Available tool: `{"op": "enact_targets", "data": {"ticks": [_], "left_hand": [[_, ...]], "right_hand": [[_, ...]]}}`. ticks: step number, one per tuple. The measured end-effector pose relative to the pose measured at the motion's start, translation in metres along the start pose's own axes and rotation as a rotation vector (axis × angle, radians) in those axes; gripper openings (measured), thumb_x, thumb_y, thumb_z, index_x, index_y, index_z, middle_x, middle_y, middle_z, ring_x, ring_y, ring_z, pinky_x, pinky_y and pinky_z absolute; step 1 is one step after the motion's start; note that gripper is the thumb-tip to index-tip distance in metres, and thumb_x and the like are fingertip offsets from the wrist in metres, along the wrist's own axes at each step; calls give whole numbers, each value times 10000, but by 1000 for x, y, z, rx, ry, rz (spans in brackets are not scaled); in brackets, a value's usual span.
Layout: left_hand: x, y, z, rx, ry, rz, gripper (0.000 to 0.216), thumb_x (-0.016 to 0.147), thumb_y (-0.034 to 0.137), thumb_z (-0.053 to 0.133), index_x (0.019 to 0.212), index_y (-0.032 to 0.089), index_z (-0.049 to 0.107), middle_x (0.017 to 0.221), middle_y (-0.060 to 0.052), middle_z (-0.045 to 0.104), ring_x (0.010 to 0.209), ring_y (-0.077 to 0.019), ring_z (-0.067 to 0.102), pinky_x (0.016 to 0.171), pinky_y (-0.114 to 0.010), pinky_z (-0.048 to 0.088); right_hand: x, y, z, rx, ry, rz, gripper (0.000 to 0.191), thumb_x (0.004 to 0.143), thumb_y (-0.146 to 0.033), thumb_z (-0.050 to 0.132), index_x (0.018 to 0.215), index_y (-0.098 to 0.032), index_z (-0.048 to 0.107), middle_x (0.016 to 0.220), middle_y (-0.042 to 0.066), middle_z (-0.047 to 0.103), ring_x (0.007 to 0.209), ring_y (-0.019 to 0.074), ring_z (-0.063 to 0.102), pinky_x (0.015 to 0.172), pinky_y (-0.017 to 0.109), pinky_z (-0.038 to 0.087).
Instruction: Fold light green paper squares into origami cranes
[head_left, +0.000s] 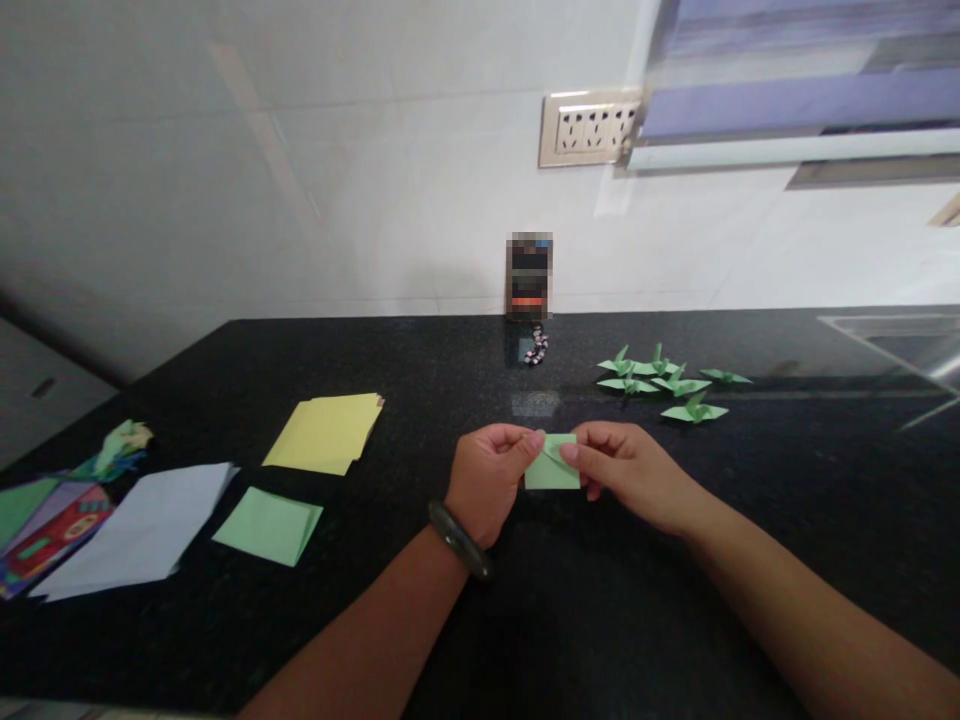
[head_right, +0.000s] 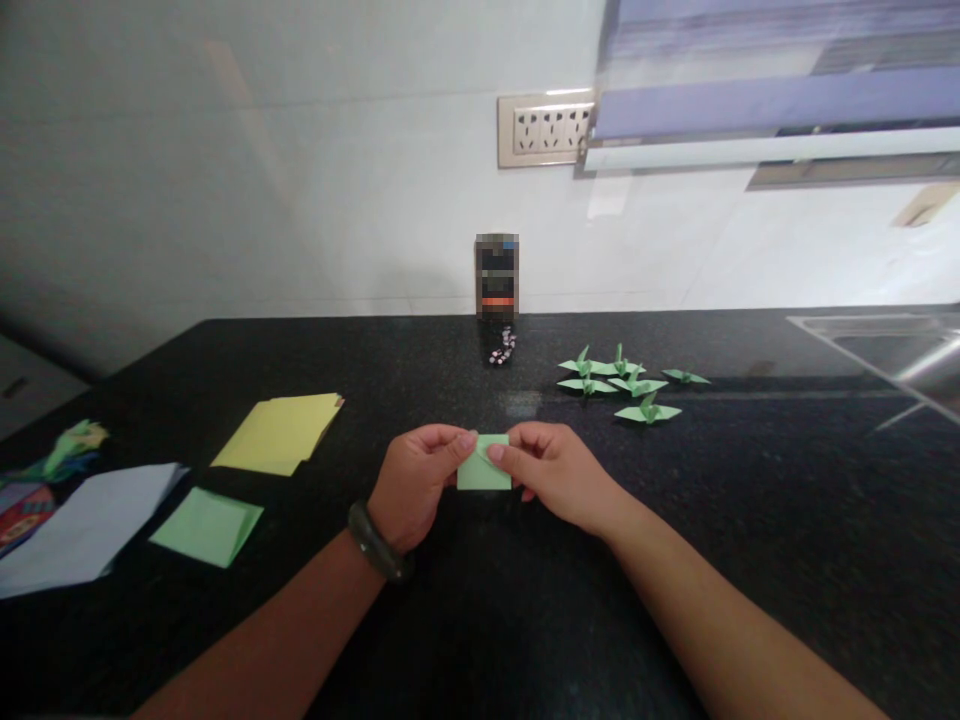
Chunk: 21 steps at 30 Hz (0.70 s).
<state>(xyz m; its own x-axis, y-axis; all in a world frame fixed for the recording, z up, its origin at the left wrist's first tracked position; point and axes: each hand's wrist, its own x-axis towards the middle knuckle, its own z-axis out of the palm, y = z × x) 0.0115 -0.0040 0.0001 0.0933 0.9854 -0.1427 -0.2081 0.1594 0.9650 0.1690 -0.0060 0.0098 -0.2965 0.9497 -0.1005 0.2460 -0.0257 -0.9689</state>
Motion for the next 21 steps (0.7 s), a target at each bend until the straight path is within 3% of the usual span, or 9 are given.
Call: {"op": "enact_targets", "data": {"ticks": [14,21], "left_hand": [[1,-2,-1,-7,-6,-32,233,629,338,693,694,122,635,589,-18,619,509,-113,543,505,-245,427],[0,0,1,-86,-24,-62,219,620,317,700,674,119,621,578,-13,615,504,-112,540,510,-255,439]], "right_hand": [[1,6,1,228,3,58,337,574,-394,747,576,-137,528,528,-40,503,450,49,439,414,168,374],[1,6,0,239,-21,84,301,599,-366,728,577,-141,531,491,-49,500,407,43,441,405,167,381]]}}
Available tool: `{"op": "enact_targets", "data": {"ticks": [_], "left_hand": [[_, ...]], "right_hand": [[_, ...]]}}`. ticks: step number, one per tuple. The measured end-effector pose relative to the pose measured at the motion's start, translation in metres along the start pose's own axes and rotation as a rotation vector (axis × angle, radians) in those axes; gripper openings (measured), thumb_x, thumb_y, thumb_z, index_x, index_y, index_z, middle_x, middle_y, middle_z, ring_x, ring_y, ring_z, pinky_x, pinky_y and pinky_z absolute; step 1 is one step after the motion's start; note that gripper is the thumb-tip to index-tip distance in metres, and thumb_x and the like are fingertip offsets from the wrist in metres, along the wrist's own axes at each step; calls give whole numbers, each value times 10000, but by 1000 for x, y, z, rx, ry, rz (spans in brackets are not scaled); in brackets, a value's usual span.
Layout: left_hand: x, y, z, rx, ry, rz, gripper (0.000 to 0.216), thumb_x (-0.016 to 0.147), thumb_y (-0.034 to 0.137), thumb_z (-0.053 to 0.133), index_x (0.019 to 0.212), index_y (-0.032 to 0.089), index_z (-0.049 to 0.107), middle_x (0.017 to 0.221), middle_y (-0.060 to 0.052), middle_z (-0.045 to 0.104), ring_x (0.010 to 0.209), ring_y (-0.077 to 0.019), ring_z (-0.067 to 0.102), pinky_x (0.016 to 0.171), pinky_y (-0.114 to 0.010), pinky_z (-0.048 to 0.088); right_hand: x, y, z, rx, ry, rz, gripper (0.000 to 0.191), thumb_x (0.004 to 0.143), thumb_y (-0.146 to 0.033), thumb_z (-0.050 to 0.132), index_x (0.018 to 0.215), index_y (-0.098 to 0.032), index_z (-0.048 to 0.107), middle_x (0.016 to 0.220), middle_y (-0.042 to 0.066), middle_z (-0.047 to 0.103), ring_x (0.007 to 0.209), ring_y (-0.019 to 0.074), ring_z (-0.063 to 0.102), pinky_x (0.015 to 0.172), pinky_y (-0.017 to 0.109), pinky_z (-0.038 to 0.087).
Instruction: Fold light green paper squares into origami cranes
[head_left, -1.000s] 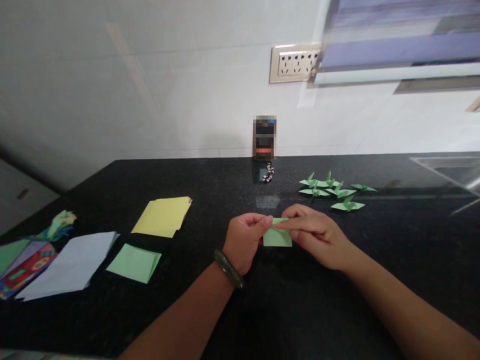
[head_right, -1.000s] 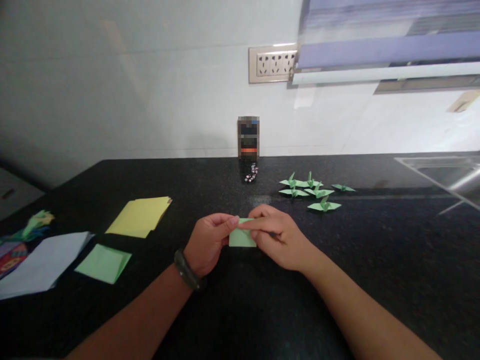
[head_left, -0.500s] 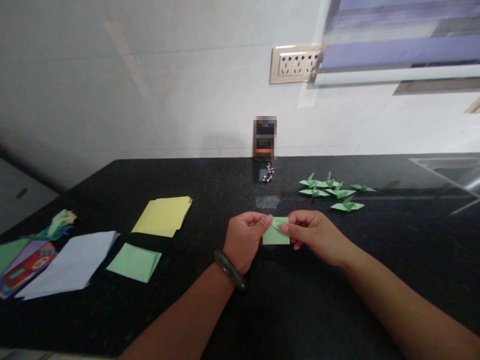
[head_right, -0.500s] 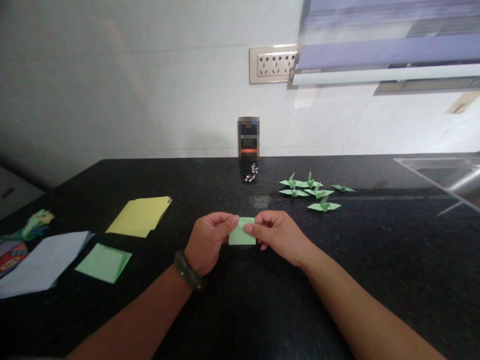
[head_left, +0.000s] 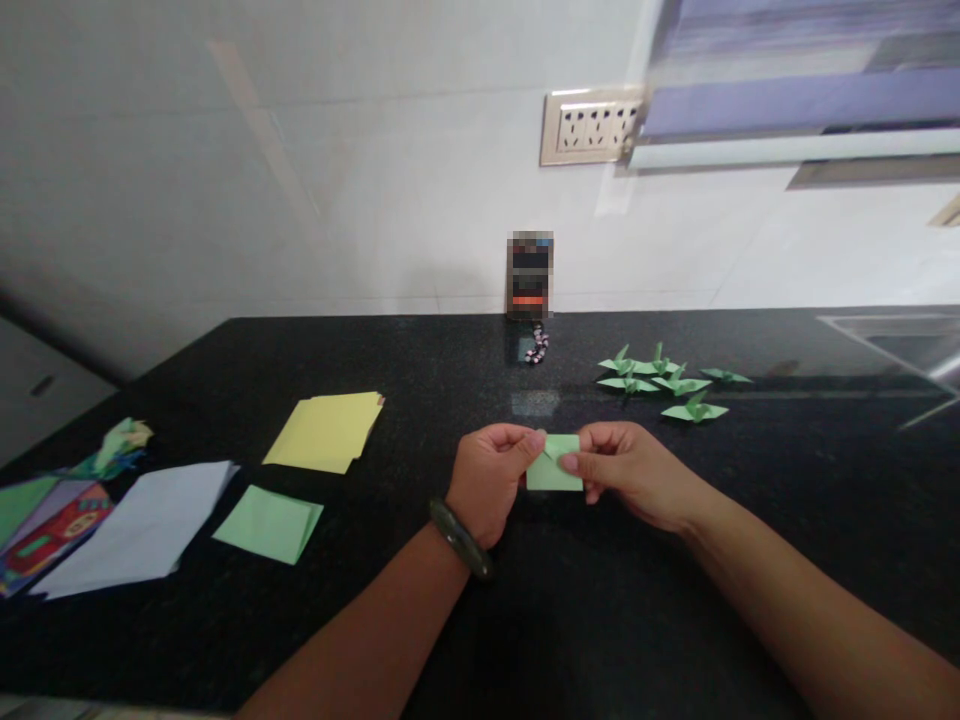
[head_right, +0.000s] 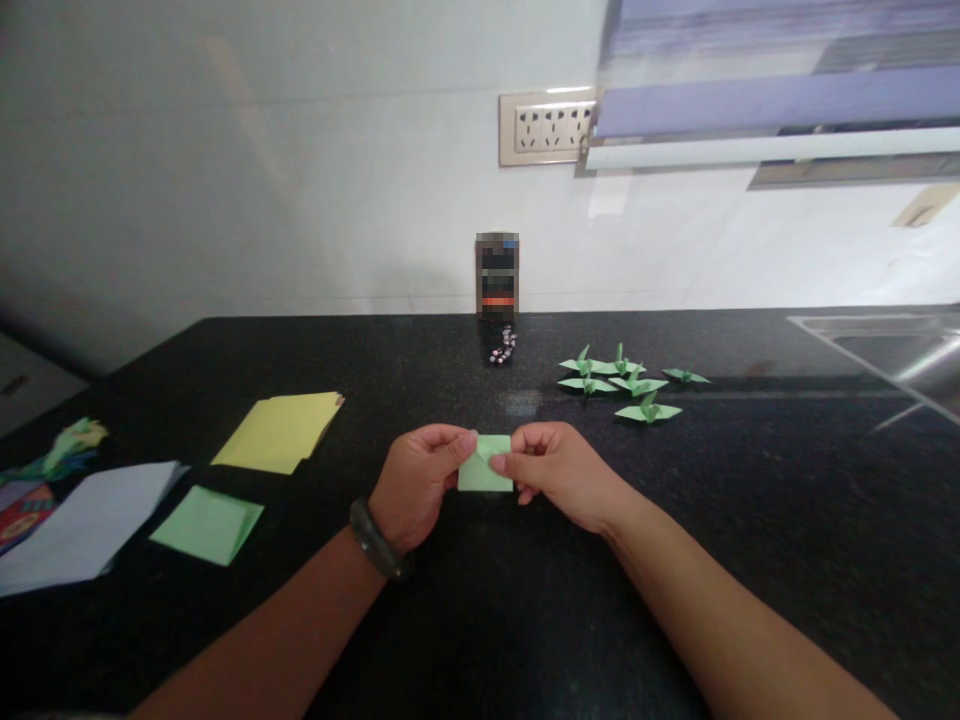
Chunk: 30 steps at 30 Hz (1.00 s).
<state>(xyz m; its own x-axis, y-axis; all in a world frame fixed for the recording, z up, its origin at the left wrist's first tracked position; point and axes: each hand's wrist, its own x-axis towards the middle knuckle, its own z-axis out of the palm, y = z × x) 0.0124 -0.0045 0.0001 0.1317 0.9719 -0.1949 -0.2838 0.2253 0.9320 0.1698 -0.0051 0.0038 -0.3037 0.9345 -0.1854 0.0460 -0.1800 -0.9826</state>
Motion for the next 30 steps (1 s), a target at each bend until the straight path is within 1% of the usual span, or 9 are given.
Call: {"op": "enact_targets", "data": {"ticks": [4,8,11,14,22,30], "left_hand": [[-1,3,1,53,19,27,210,621,315,697,661,120,629,550,-6,604,479,-101,519,484,-235,416],[-2,5,0,243,69,148,215,633,338,686,664,127,658,551,-12,618,474,-98,512,467,-217,394],[-3,5,-1,301,62,189,224,644,351,675,678,131,667,596,-30,645,513,-116,541,486,-224,408],[-3,4,-1,278,52,166,223,640,353,676,671,132,664,572,-25,635,493,-114,531,474,-224,398],[-3,5,2,196,50,102,217,630,336,688,655,123,650,518,-1,596,448,-87,484,440,-208,367],[-1,1,1,118,20,42,238,616,347,696,659,120,639,554,-22,612,487,-117,535,485,-243,421]], "right_hand": [[-2,-4,1,-79,-4,-9,287,653,-378,679,579,-142,534,489,-45,496,421,48,448,428,172,398],[-2,-6,4,-172,2,-52,272,663,-385,666,625,-145,545,537,-40,492,466,59,447,433,172,393],[-2,-4,5,-219,10,-85,262,681,-385,648,658,-145,547,557,-37,487,476,63,437,425,175,384],[-1,-2,4,-247,19,-83,250,700,-378,623,652,-144,549,551,-35,489,468,65,438,424,179,389],[-2,-6,2,-216,9,-45,180,677,-306,627,632,-143,564,531,-40,505,448,59,446,430,177,406],[-4,-9,1,-255,-12,-62,142,685,-260,599,610,-147,557,492,-47,505,423,59,443,423,176,376]]}}
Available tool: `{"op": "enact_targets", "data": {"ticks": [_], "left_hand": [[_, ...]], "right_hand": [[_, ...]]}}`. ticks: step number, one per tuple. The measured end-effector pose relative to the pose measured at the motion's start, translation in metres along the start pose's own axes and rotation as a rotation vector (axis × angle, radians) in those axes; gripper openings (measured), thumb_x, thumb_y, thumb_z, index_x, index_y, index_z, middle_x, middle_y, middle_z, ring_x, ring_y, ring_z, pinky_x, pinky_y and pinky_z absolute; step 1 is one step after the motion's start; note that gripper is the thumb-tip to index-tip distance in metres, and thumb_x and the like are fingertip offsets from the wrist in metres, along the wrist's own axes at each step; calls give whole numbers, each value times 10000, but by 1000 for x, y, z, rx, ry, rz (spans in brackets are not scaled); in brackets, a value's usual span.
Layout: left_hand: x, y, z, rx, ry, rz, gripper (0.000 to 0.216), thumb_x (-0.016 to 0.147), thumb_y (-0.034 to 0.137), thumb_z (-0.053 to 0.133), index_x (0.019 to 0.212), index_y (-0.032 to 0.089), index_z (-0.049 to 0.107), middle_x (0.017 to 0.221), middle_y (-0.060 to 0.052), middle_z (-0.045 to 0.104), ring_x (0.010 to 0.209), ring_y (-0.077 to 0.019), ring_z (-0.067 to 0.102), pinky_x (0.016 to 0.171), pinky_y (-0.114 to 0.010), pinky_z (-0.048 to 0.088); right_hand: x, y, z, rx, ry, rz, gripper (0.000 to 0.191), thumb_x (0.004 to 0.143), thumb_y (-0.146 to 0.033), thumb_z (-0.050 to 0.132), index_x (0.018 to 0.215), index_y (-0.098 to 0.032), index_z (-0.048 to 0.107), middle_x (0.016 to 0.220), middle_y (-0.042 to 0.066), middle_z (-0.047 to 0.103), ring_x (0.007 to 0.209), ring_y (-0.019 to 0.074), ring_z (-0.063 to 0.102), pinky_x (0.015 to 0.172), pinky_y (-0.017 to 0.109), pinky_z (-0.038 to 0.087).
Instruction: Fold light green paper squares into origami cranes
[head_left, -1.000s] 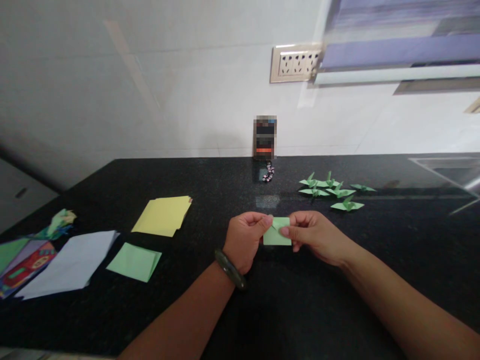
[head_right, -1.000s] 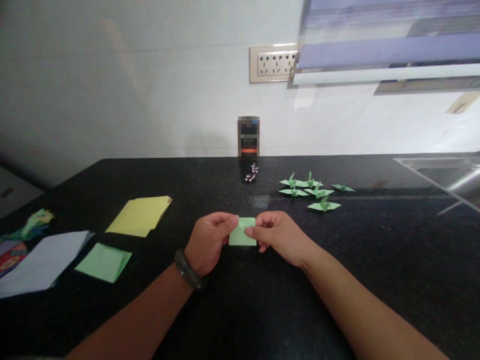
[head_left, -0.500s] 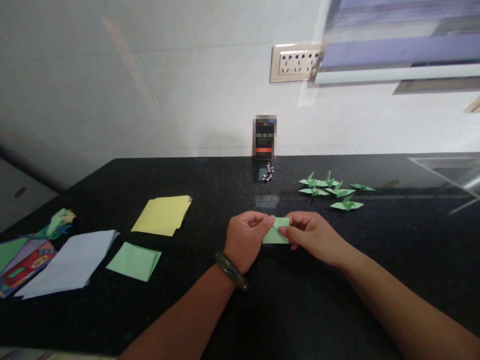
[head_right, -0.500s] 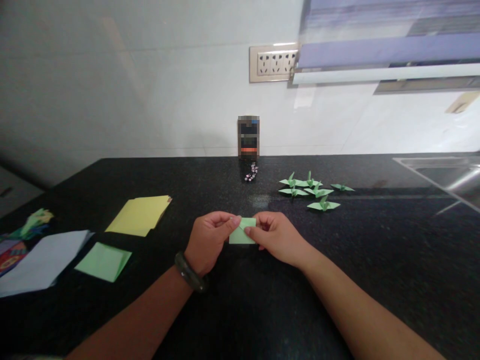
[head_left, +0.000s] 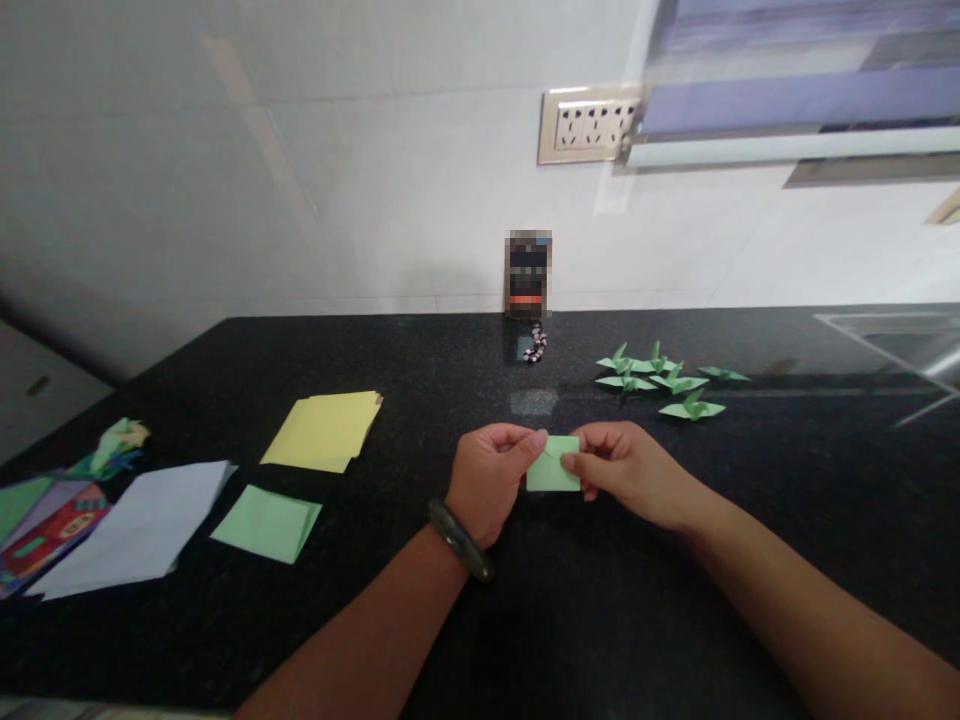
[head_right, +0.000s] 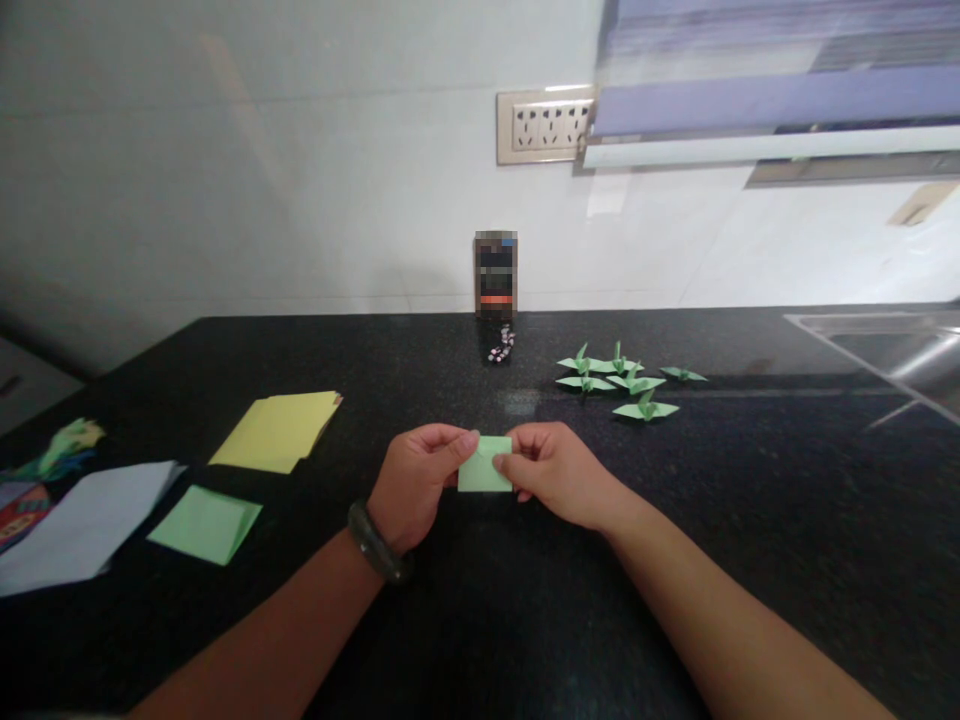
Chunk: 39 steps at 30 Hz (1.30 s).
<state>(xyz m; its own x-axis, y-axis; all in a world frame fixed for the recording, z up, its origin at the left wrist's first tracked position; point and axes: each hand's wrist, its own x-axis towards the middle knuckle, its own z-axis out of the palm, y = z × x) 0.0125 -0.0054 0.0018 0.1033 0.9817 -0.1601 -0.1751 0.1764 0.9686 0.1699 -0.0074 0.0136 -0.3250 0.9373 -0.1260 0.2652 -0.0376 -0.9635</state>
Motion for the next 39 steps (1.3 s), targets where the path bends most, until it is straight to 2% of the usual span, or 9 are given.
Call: {"op": "enact_targets", "data": {"ticks": [7,13,18,23,30,39], "left_hand": [[0,-1,1,-121,-31,-64,234,620,341,691,643,120,618,551,-15,596,499,-119,535,507,-261,440],[-1,-1,1,-142,-99,-36,279,708,404,609,679,126,618,557,-6,584,474,-100,512,501,-245,415],[-4,-3,2,-59,-148,-17,263,587,339,729,690,122,621,602,-7,612,532,-99,528,534,-223,401],[-4,-4,3,68,-119,26,222,637,321,688,660,108,631,588,-9,598,521,-88,495,514,-214,373],[-4,-4,3,45,-99,5,235,589,319,718,620,107,623,549,5,576,498,-84,472,495,-214,357],[-4,-4,3,29,-31,-20,249,611,341,697,604,111,603,533,-1,566,475,-84,463,478,-220,347]], "right_hand": [[0,3,-4,-7,-38,-14,146,695,-256,591,601,-156,544,489,-44,510,438,72,453,448,191,374],[-1,1,-7,-34,-37,-18,134,705,-233,560,599,-154,541,485,-39,526,442,75,454,463,196,345],[0,1,-3,-86,-5,-28,152,702,-233,556,573,-155,533,472,-40,513,437,71,411,450,196,294],[0,5,-2,-105,-5,-39,128,699,-232,559,599,-155,537,483,-44,495,439,72,392,436,197,267],[1,8,-2,-102,-19,-35,152,709,-260,551,602,-156,529,486,-47,480,433,70,377,428,198,257],[0,5,-2,-107,8,-35,157,705,-260,556,593,-154,523,487,-42,482,436,68,377,434,201,264]]}}
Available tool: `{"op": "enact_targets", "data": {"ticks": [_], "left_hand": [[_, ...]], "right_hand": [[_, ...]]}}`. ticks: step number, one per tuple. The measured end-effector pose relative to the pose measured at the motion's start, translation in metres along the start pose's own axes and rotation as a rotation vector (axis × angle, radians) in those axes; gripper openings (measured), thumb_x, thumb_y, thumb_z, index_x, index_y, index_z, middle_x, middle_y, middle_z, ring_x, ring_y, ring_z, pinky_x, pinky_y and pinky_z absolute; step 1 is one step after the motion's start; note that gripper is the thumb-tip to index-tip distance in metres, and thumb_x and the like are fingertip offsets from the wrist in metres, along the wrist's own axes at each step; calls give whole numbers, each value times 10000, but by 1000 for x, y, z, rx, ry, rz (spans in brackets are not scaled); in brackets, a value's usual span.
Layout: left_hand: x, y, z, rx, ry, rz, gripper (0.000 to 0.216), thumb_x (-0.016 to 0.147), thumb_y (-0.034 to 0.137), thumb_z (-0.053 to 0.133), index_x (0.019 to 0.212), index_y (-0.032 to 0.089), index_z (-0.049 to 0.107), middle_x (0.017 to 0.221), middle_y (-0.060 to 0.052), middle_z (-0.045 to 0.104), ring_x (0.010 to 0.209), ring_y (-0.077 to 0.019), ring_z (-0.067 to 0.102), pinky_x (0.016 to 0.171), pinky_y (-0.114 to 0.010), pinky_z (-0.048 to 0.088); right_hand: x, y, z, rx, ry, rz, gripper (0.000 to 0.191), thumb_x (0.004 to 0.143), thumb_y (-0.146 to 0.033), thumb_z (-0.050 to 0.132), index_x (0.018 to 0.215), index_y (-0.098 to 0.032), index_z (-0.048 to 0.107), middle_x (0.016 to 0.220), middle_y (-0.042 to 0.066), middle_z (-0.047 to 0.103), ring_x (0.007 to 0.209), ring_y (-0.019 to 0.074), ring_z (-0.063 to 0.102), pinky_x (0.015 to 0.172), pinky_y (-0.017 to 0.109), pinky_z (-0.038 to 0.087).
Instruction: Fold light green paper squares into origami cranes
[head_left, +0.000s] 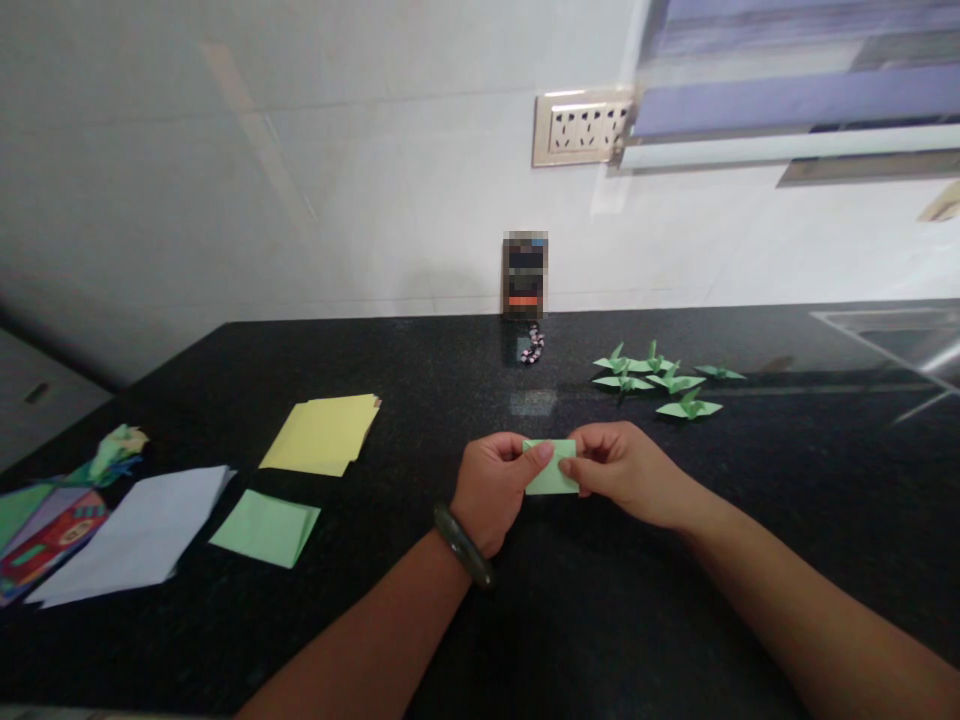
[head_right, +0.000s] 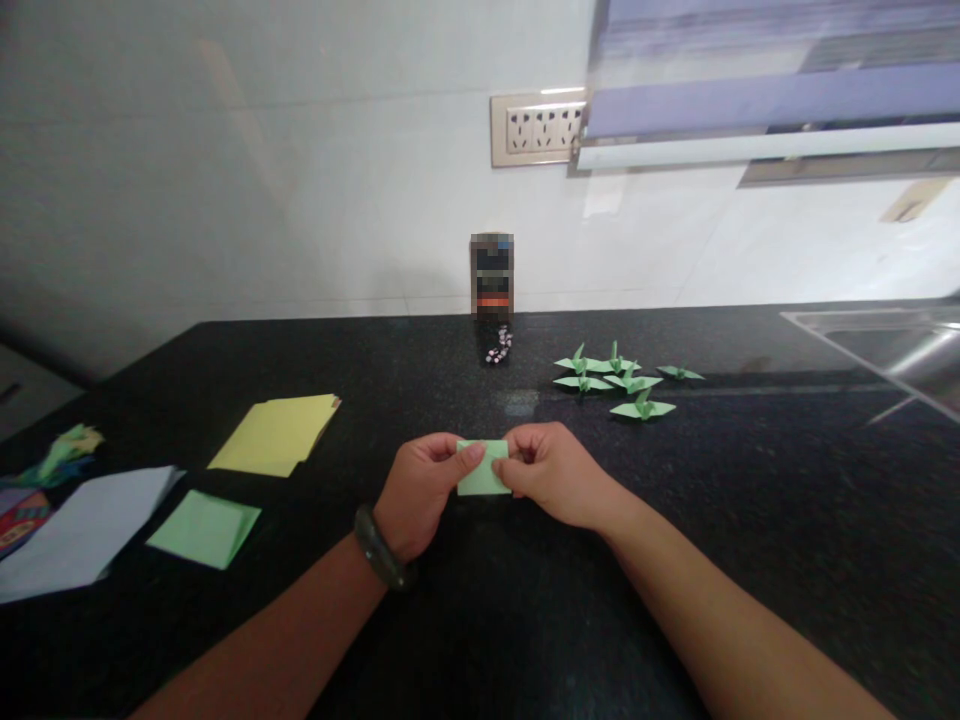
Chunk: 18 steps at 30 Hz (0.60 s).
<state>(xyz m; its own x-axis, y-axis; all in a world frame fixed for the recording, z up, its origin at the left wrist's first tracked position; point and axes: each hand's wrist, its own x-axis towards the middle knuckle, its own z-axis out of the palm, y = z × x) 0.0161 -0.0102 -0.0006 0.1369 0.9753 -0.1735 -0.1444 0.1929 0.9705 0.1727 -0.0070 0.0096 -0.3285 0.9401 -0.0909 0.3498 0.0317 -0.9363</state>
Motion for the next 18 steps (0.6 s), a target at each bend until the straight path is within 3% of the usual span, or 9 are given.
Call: {"op": "enact_targets", "data": {"ticks": [7,12,18], "left_hand": [[2,-2,-1,-131,-94,-3,242,670,344,660,640,106,634,531,-3,554,486,-86,473,504,-223,365],[2,1,0,-194,-139,-33,386,758,481,519,647,125,618,518,-1,544,450,-80,454,480,-222,359],[1,2,-2,5,-45,62,192,611,294,705,628,117,632,554,-4,591,496,-86,479,498,-215,364]], "right_hand": [[0,-1,-2,16,2,-1,148,684,-255,570,583,-157,524,483,-35,508,436,76,404,440,204,279],[0,-2,-3,17,13,-3,148,683,-241,563,566,-158,524,478,-32,517,435,78,411,447,206,287],[0,1,1,31,22,-7,169,706,-270,563,589,-155,524,483,-42,487,441,71,396,440,199,281]]}}
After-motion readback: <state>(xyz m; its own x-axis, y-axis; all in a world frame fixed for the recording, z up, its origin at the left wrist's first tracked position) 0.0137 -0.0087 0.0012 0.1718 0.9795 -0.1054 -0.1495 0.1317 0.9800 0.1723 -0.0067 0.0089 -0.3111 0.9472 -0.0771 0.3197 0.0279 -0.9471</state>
